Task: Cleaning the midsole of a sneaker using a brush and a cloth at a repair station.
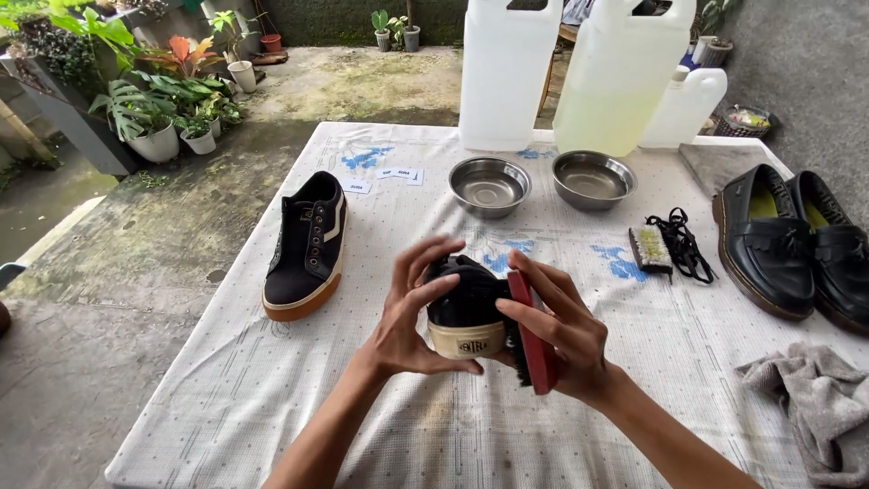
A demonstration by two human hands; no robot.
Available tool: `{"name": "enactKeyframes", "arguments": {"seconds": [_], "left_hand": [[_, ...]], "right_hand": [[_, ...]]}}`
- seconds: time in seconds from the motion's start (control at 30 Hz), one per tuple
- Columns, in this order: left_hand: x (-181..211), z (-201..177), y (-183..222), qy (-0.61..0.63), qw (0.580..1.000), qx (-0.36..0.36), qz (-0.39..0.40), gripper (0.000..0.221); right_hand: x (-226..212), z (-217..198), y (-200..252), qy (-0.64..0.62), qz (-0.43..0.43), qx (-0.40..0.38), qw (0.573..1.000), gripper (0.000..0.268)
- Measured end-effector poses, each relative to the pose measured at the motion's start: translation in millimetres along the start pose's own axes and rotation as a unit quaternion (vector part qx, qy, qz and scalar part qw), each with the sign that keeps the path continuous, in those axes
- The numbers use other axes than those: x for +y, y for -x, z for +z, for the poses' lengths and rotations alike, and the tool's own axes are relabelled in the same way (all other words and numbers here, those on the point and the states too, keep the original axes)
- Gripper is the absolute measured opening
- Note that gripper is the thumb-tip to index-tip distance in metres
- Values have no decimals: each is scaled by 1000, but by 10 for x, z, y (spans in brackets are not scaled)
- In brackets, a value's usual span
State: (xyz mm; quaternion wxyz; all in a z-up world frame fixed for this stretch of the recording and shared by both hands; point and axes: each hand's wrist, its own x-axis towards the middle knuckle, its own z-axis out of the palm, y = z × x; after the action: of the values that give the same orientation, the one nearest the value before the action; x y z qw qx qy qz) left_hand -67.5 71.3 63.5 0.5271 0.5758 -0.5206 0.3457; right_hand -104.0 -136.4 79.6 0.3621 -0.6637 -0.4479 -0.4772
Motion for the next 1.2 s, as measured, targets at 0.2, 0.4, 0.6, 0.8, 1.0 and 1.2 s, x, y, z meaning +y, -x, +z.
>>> {"name": "enactKeyframes", "arguments": {"seconds": [0.2, 0.4, 0.6, 0.8, 1.0, 1.2], "left_hand": [[-42, -132, -17, -30, 994, -108, 10, 81], [-11, -81, -5, -20, 997, -73, -13, 79], [-10, -31, -8, -1, 997, -71, -1, 81], [9, -141, -44, 19, 998, -59, -18, 78], [135, -166, -61, -26, 995, -66, -74, 77], [155, -213, -116, -17, 992, -103, -74, 73]], "right_hand": [[-39, -233, 82, 28, 10, -104, 994, 44], [-23, -308, -65, -112, 220, -18, 969, 47], [-267, -209, -375, -112, 167, -192, 961, 86], [-216, -372, -561, -94, 75, -322, 939, 111], [29, -473, -453, -137, 156, -291, 934, 131], [107, -355, -268, -43, 10, -163, 986, 92]]}}
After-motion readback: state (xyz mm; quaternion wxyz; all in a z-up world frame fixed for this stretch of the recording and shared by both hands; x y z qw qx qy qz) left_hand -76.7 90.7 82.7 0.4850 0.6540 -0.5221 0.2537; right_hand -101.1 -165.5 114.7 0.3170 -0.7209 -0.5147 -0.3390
